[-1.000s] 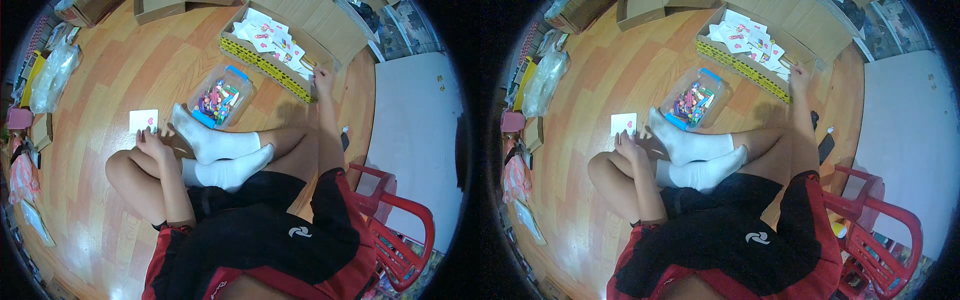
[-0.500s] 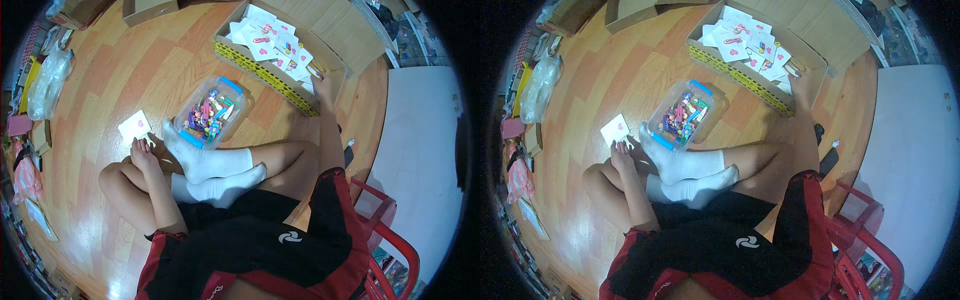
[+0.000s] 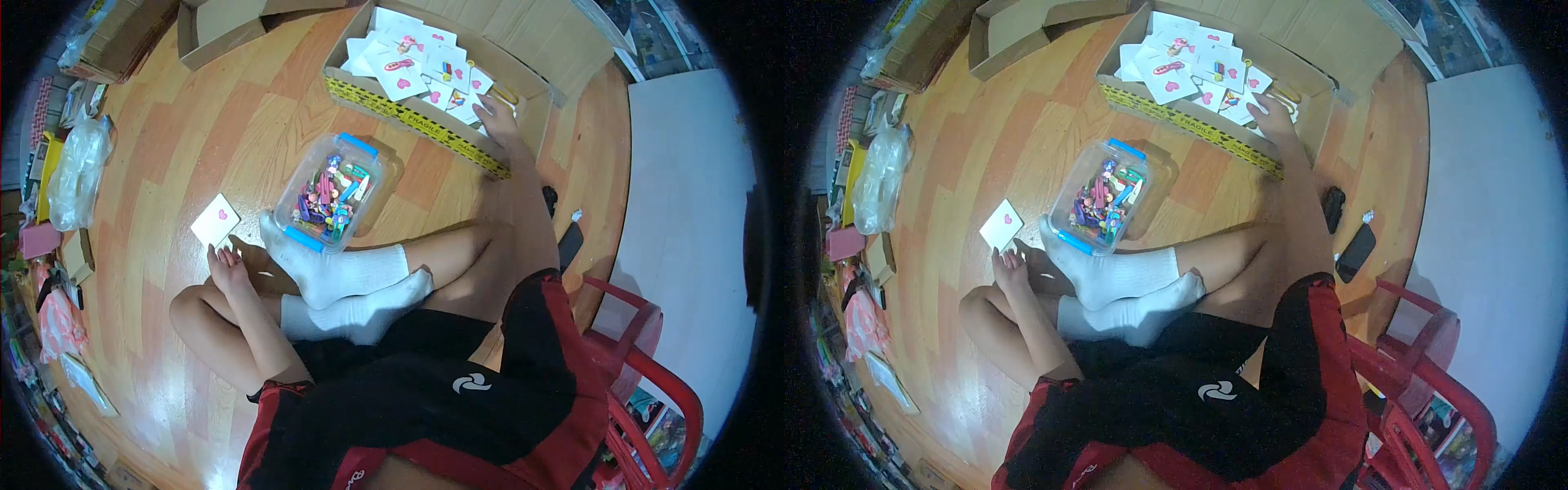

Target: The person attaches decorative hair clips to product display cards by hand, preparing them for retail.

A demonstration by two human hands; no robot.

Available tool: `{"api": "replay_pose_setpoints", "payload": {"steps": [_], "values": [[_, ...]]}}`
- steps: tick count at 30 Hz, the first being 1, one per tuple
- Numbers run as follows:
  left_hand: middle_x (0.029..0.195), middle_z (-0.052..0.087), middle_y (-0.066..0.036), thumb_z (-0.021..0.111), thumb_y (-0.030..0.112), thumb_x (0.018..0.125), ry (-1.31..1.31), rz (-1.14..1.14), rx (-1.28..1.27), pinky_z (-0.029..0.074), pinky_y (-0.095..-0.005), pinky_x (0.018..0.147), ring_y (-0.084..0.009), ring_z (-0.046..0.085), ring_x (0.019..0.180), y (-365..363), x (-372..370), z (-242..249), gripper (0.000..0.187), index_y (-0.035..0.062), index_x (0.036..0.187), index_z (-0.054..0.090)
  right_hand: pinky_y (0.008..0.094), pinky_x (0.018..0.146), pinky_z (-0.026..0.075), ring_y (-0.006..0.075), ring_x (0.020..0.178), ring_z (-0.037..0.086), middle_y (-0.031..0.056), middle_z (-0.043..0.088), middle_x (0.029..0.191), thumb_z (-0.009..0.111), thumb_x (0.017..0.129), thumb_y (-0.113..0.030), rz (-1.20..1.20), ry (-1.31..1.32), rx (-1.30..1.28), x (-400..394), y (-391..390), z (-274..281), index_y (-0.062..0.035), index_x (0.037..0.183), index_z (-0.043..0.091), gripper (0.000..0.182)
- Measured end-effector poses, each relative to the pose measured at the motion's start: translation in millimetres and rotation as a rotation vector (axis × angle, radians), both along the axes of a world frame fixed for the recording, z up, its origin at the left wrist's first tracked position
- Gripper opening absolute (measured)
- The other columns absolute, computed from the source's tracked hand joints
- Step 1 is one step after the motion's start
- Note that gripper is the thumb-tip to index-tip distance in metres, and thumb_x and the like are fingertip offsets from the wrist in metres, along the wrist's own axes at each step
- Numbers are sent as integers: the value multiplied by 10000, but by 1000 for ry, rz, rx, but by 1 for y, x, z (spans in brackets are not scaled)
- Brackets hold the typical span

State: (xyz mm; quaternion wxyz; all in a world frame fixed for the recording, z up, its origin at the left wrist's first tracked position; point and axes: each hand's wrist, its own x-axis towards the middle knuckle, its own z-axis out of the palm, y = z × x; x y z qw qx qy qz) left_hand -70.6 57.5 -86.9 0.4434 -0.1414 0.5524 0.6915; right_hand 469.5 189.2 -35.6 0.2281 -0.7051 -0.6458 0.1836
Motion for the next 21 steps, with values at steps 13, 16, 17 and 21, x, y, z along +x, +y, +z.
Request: {"api": "replay_pose_setpoints", "payload": {"steps": [13,16,17,21], "values": [[1264,212,-230,618,509,579,1599,-1064,-896,224,-551,870,-421,195,1151,63,28,28,814,167,1236,279,260,904,288,178,1132,341,150,385,1208,427,834,-339,-27,521,-242,-32,16,47,11,1231,277,550],[1326,96,-193,564,613,576,1546,-1228,-974,136,-666,834,-464,81,1182,57,41,25,871,236,1274,204,268,898,299,185,1143,330,164,377,1210,469,812,-332,31,488,-326,-14,15,45,21,1231,262,586],[1320,117,-195,573,593,587,1579,-1197,-920,148,-665,830,-467,102,1176,52,40,22,847,239,1269,216,275,905,291,199,1141,333,171,362,1219,525,778,-305,53,401,-168,7,19,17,8,1216,302,583],[1271,226,-218,611,503,617,1662,-1135,-804,246,-592,851,-454,224,1136,50,42,20,785,192,1251,267,309,863,339,260,1046,433,187,466,1106,637,664,-242,69,164,-14,34,-11,30,-82,1200,362,623]]}}
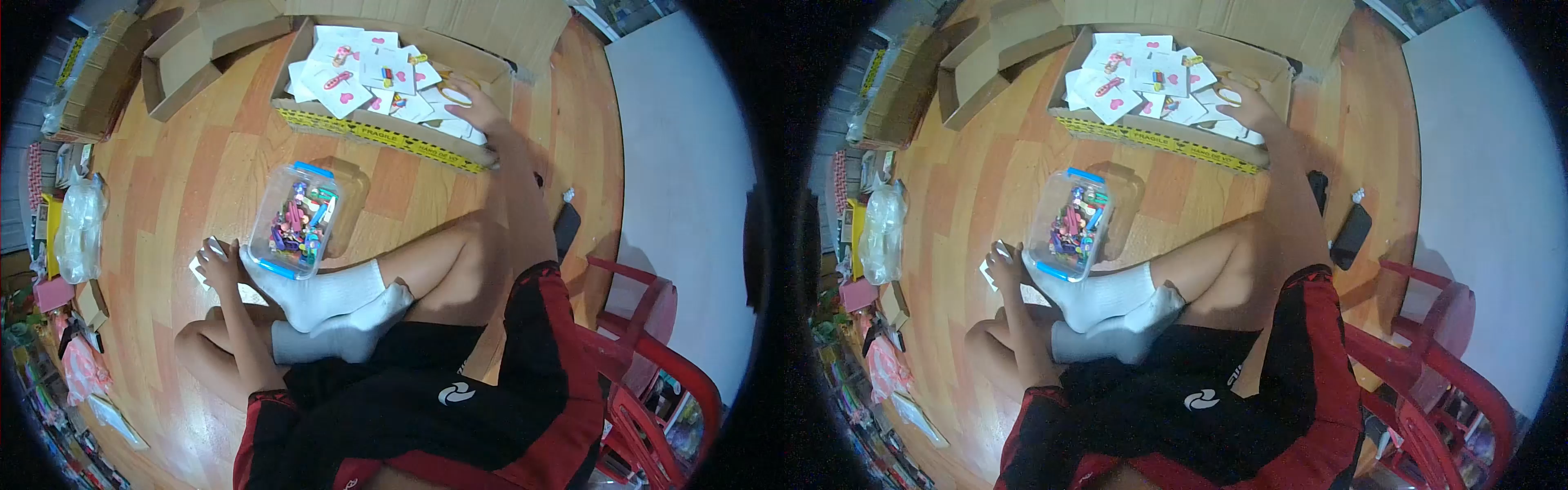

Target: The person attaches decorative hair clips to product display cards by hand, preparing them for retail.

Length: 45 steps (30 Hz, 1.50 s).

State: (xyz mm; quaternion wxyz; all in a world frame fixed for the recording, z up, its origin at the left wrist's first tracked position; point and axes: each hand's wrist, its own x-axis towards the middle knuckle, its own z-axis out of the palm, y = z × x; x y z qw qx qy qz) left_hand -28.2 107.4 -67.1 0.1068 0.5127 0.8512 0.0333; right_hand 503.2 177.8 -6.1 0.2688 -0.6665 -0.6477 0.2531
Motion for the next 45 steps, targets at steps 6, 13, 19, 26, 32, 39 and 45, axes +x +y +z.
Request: {"api": "replay_pose_setpoints", "payload": {"steps": [6,13,19,26,32,39,45], "values": [[1174,347,-246,634,316,667,-86,-233,203,357,-413,839,-389,359,1058,4,-6,-11,688,83,1225,306,366,968,213,316,1187,219,180,299,1252,701,565,-264,74,-437,-227,16,-4,-9,-138,1227,330,770],[1018,490,-242,498,186,788,-262,-326,210,420,-349,735,-336,515,897,-9,-1,13,409,21,1152,408,357,965,228,278,1183,249,128,295,1270,698,576,-292,91,-346,-165,8,4,-14,-180,1183,405,684],[956,527,-245,384,122,841,-405,-146,398,426,-362,682,-327,544,863,-9,-4,39,307,2,1118,439,343,944,263,276,1125,334,135,403,1184,673,617,-232,168,-366,-148,4,10,-23,-133,1118,480,545],[981,520,-202,367,120,853,-435,-72,665,412,-305,733,-264,532,866,-23,-42,41,292,-39,1085,444,307,894,324,265,1059,419,119,491,1096,667,631,-196,100,-338,-201,6,1,-12,-112,1065,521,466],[1004,493,-166,348,172,870,-845,188,722,495,-319,655,-234,527,874,-50,-23,67,321,-29,1114,403,316,737,410,258,846,540,117,579,905,593,694,-131,-117,-271,-101,19,-6,-8,-58,989,546,308],[979,511,-98,411,215,846,-1381,511,788,468,-309,599,-193,532,803,-62,-27,46,289,44,1078,429,327,731,414,226,861,552,146,577,870,470,782,-237,-329,-195,-42,-5,-18,9,-45,899,576,249],[879,555,-101,432,195,837,-1489,418,737,504,-271,547,-171,576,705,-45,17,56,279,14,1049,453,262,569,435,172,652,561,100,594,786,517,775,-159,2,159,-49,-184,-74,58,-25,865,584,174]]}}
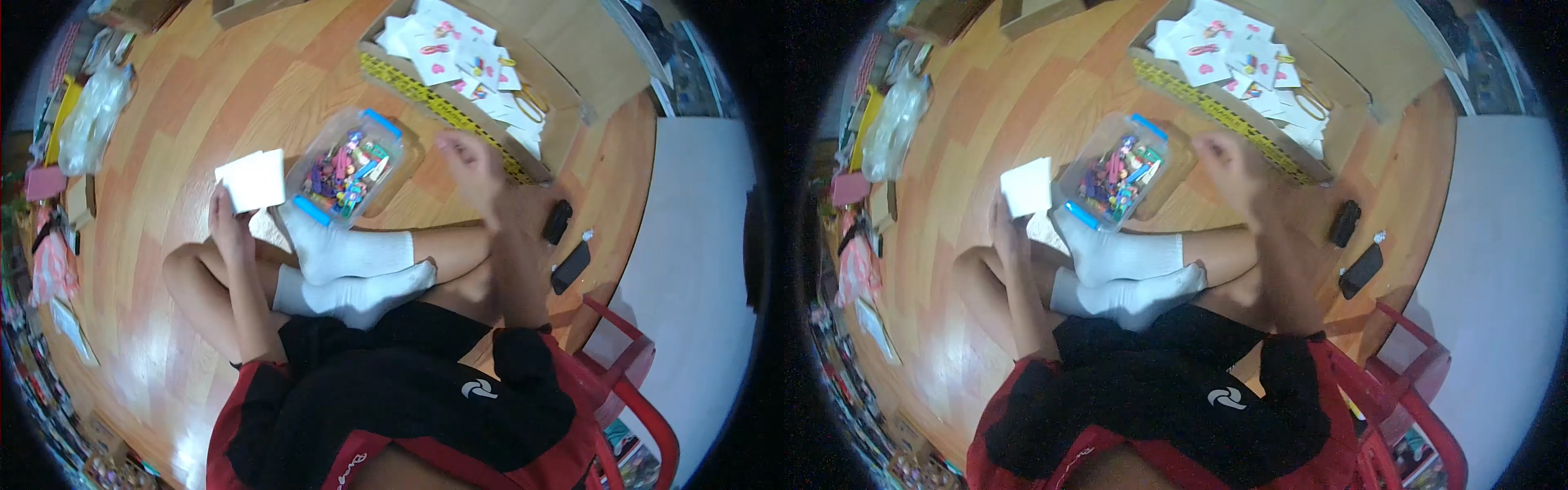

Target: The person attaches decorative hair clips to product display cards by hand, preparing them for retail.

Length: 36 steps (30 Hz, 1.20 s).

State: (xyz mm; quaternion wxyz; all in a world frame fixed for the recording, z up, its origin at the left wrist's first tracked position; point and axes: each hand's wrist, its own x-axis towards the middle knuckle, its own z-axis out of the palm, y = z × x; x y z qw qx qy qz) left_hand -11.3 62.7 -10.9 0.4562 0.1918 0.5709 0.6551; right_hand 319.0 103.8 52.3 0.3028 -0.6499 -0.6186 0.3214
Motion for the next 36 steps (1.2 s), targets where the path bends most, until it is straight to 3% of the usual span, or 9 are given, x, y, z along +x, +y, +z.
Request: {"api": "replay_pose_setpoints", "payload": {"steps": [6,8,10,13,20,24,26,33,36], "values": [[816,581,-88,511,130,796,37,-109,-31,480,-228,501,-115,564,642,3,11,10,323,-4,1083,445,299,611,434,239,668,566,126,577,763,555,720,-101,231,236,116,-91,6,-42,-23,833,584,139],[754,589,-79,520,119,790,15,-125,-65,467,-205,472,-100,555,591,2,6,8,344,-19,1092,430,336,625,434,280,695,557,150,574,782,546,714,-87,260,190,32,-105,17,-58,-23,808,583,120],[707,590,-73,525,109,786,-9,-106,-63,457,-194,451,-89,547,563,3,6,11,368,-30,1107,409,333,622,447,282,679,569,171,574,778,566,709,-116,403,-208,-86,-113,28,-67,-11,905,562,222],[693,589,-104,519,114,791,-46,-192,-28,404,-182,380,-121,553,510,3,2,19,419,-33,1147,356,386,673,432,342,732,542,185,568,801,579,685,-135,379,-428,-179,-125,36,-73,-15,939,544,283],[665,588,-115,506,124,802,-165,-198,-17,391,-188,353,-135,551,463,1,-5,20,410,-18,1152,346,381,634,417,297,708,533,149,558,742,620,634,-117,426,-341,165,-115,34,-88,-16,723,542,156],[711,589,-112,508,148,801,-175,-180,44,425,-201,408,-152,571,518,-1,-2,29,427,-32,1153,346,368,592,419,293,637,532,138,556,693,609,644,-109,334,-211,-34,-112,22,-70,-20,702,553,120],[753,590,-122,497,150,808,-186,-214,41,445,-211,443,-178,590,568,-1,-4,26,392,-31,1130,365,315,517,401,237,566,520,125,538,661,594,677,-134,357,-350,10,-106,15,-63,5,754,565,162],[876,580,-112,477,149,823,-21,-304,230,460,-241,649,-169,561,824,-8,2,19,240,-31,977,512,288,554,413,192,586,549,158,559,669,564,718,-161,232,-452,246,-104,4,-39,-6,836,593,197],[916,571,-110,483,140,820,50,-332,301,436,-243,730,-162,531,898,-10,1,25,226,-33,959,529,303,601,435,239,635,567,134,589,733,535,735,-112,120,-213,286,-100,1,-29,13,821,589,161]]}}
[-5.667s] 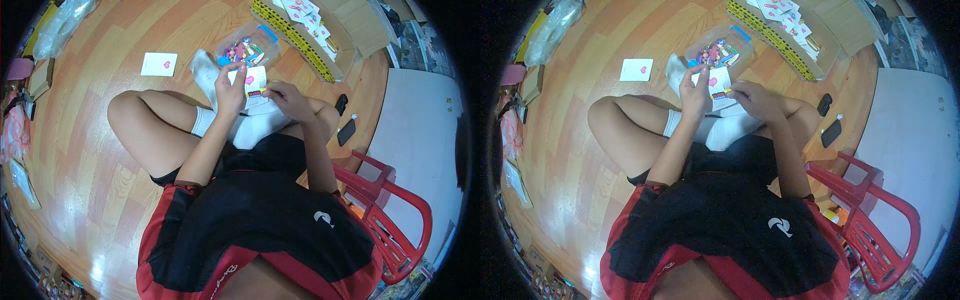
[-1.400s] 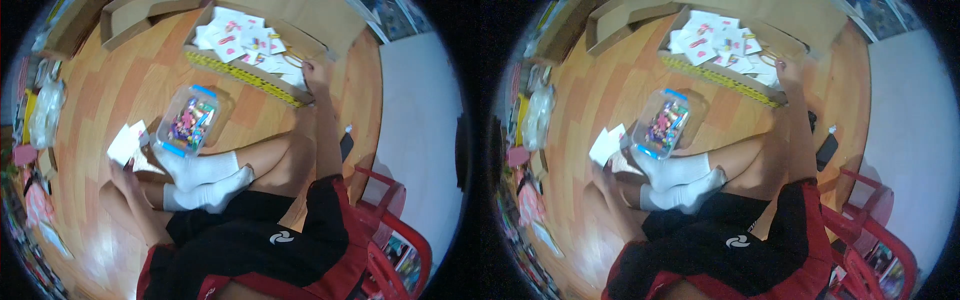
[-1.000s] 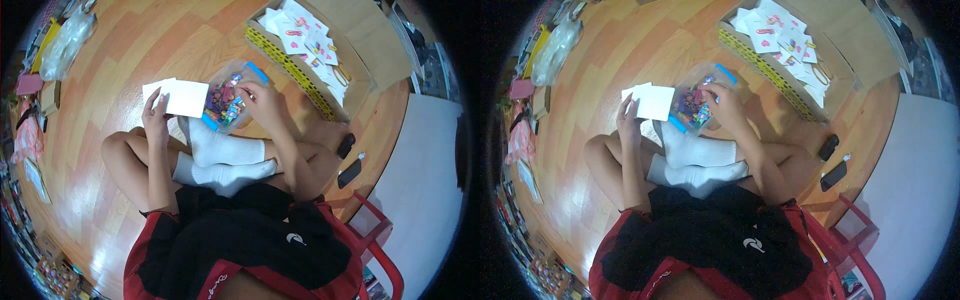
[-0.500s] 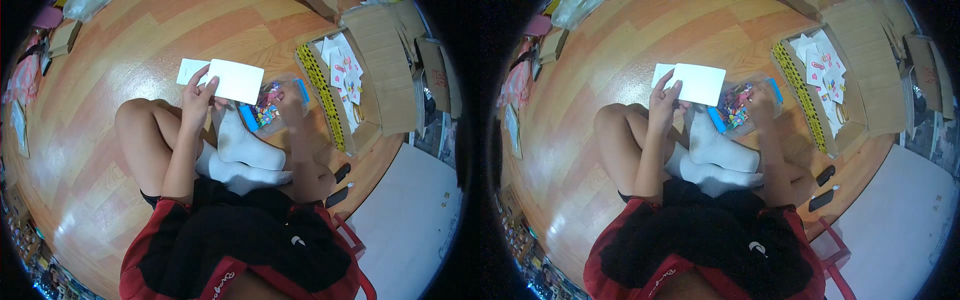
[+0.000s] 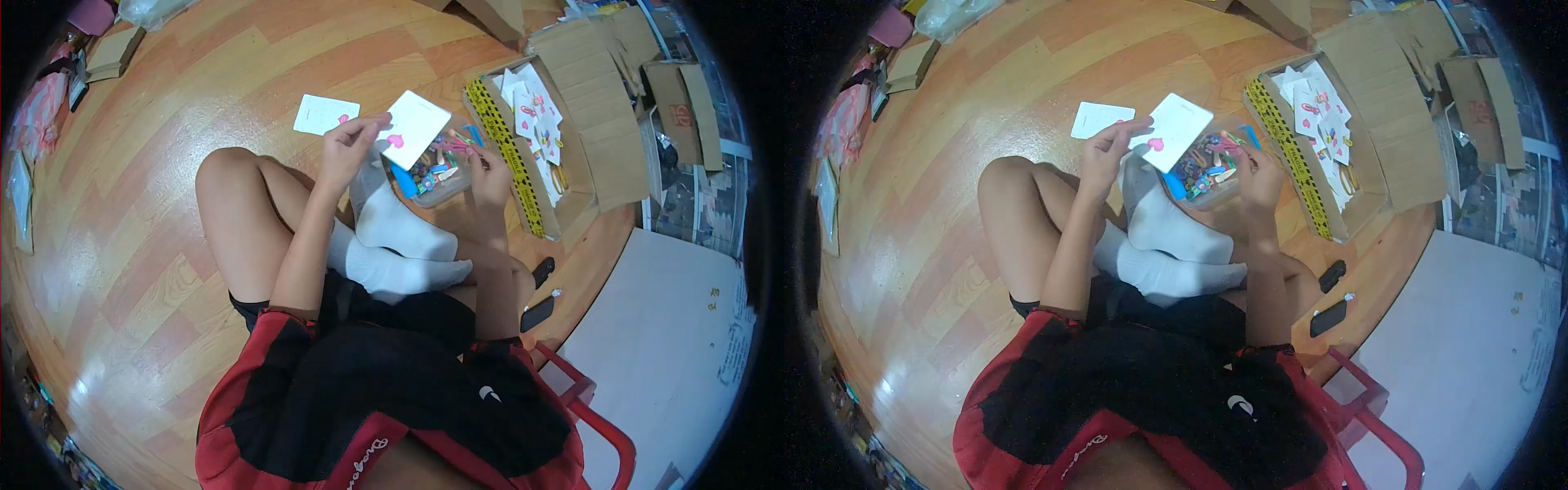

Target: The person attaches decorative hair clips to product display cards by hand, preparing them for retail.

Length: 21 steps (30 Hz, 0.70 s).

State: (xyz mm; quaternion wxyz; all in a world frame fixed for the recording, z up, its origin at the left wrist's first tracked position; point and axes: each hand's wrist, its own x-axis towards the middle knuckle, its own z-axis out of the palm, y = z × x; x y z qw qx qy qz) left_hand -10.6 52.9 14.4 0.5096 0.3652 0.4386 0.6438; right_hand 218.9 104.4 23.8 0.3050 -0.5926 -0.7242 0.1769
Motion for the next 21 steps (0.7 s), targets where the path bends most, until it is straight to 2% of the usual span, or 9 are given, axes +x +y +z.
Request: {"api": "replay_pose_setpoints", "payload": {"steps": [2,3,5,9,15,17,18,20,21], "values": [[931,567,-111,491,130,814,14,-9,-3,423,-240,754,-159,522,913,-1,1,2,225,-34,964,528,240,592,430,144,665,561,107,585,760,548,754,-101,-51,341,-225,0,-6,7,49,847,568,178],[944,562,-115,502,114,805,-6,25,-15,420,-232,752,-155,525,902,0,3,-2,221,-35,967,525,240,592,430,144,665,561,107,585,760,548,754,-101,-55,338,-216,0,-9,9,49,847,568,178],[966,548,-118,537,75,775,-134,72,-14,417,-223,740,-143,531,863,0,6,-10,246,-42,989,507,186,613,422,95,689,545,69,571,774,522,776,-51,-58,578,-265,0,-15,13,42,900,546,157],[896,561,-103,593,59,730,-78,109,-96,443,-207,693,-129,544,811,0,6,-14,331,-58,1019,483,181,613,424,91,673,538,69,565,765,525,774,-56,-97,624,-260,14,-18,6,28,896,524,148],[976,541,-131,603,31,706,-156,183,-70,446,-236,716,-154,545,832,0,5,-21,458,-40,1114,410,216,648,423,118,767,534,83,547,804,478,783,-36,-82,457,-117,8,-27,32,33,878,487,117],[1010,522,-102,576,21,723,-401,55,-180,409,-228,772,-142,529,852,-7,7,-7,532,14,1193,327,268,722,431,150,874,516,120,528,927,445,803,-53,-59,765,-99,3,-27,36,15,966,442,177],[1010,522,-102,576,21,723,-399,51,-179,409,-228,772,-142,529,852,-8,10,-7,532,14,1193,327,268,722,431,150,874,516,120,528,927,445,803,-53,-62,767,-96,2,-29,36,15,966,442,177],[1023,513,-116,566,2,723,-436,-57,-132,424,-240,765,-152,523,892,-10,18,-7,600,20,1232,248,366,823,409,212,979,488,152,484,1073,403,839,-149,-142,1244,-274,2,-31,36,6,1041,413,255],[1034,498,-150,545,-30,725,-326,-47,-184,440,-257,758,-166,515,926,-13,21,0,611,18,1242,221,366,823,409,212,979,488,152,484,1073,403,839,-149,-145,1248,-269,2,-31,35,6,1041,413,255]]}}
